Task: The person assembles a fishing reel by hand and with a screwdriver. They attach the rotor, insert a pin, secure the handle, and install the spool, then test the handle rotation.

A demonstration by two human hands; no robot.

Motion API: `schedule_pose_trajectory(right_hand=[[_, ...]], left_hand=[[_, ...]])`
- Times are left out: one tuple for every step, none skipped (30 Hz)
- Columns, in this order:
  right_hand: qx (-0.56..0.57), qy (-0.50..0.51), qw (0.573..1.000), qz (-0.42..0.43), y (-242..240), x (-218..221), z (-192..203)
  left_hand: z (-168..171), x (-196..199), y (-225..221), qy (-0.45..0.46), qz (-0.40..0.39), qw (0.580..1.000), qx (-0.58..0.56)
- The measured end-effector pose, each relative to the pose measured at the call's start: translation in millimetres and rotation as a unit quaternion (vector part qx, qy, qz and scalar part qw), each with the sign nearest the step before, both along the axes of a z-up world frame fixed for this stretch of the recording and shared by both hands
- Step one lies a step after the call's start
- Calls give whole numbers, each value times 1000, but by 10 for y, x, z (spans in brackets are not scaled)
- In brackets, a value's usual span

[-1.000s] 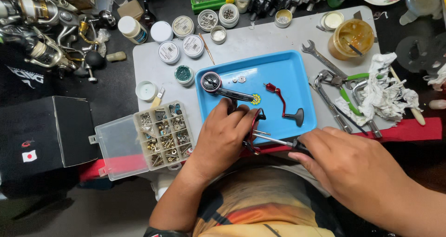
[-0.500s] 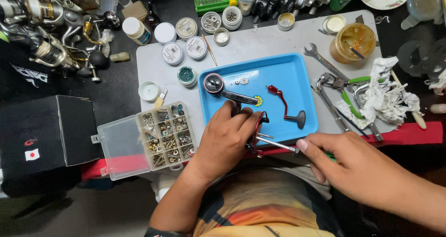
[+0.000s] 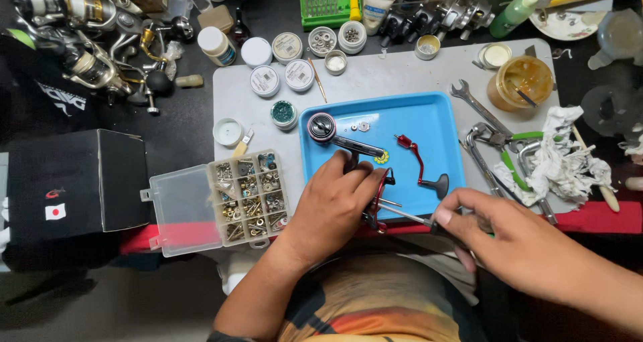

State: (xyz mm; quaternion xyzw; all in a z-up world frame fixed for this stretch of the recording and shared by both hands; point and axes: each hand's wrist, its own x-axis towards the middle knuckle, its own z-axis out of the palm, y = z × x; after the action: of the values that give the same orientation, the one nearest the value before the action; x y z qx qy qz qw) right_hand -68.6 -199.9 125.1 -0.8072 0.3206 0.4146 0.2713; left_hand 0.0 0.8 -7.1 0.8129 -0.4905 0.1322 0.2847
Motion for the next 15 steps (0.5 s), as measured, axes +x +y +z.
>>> schedule_pose_trajectory(right_hand=[[0, 0, 1000, 4, -99, -119, -136], [-35, -75, 990, 113, -202, -235, -271], [-71, -154, 962, 215, -313, -330, -400], [-72, -155, 960, 220, -341, -363, -422], [-84, -308, 892, 321, -362, -406, -450], [-93, -452, 788, 407, -387, -450, -480], [-91, -451, 788, 409, -380, -451, -493], [-74, -371, 857, 350, -375, -452, -506], [-58, -288, 912, 287, -369, -451, -522], [-58, -288, 911, 289, -299, -363, -438], [-15, -184, 964, 189, -228, -277, -353], [27, -81, 994, 70, -159, -190, -267], [27, -81, 994, 71, -148, -199, -252], [-15, -77, 992, 100, -138, -208, -237], [-56, -74, 987, 128, -128, -217, -223]], left_hand=[[15, 1, 6, 0, 4, 1000, 0], [31, 5, 11, 2, 1, 1000, 5], [51, 23, 9, 3, 1, 1000, 9], [45, 30, 6, 1, 6, 1000, 7], [36, 29, 9, -1, 6, 1000, 1], [24, 27, 10, -2, 7, 1000, -5], [8, 19, 12, -1, 9, 1000, -4], [-8, 11, 13, -4, 12, 1000, -2], [-24, 10, 13, -10, 14, 1000, 1], [-20, 5, 14, -11, 16, 1000, 1], [-14, 1, 15, -10, 15, 1000, 4], [-9, -3, 14, -9, 13, 1000, 7], [4, 3, 25, -9, 14, 1000, 6], [17, 8, 36, -1, 10, 1000, 7], [29, 13, 47, 6, 5, 1000, 9]])
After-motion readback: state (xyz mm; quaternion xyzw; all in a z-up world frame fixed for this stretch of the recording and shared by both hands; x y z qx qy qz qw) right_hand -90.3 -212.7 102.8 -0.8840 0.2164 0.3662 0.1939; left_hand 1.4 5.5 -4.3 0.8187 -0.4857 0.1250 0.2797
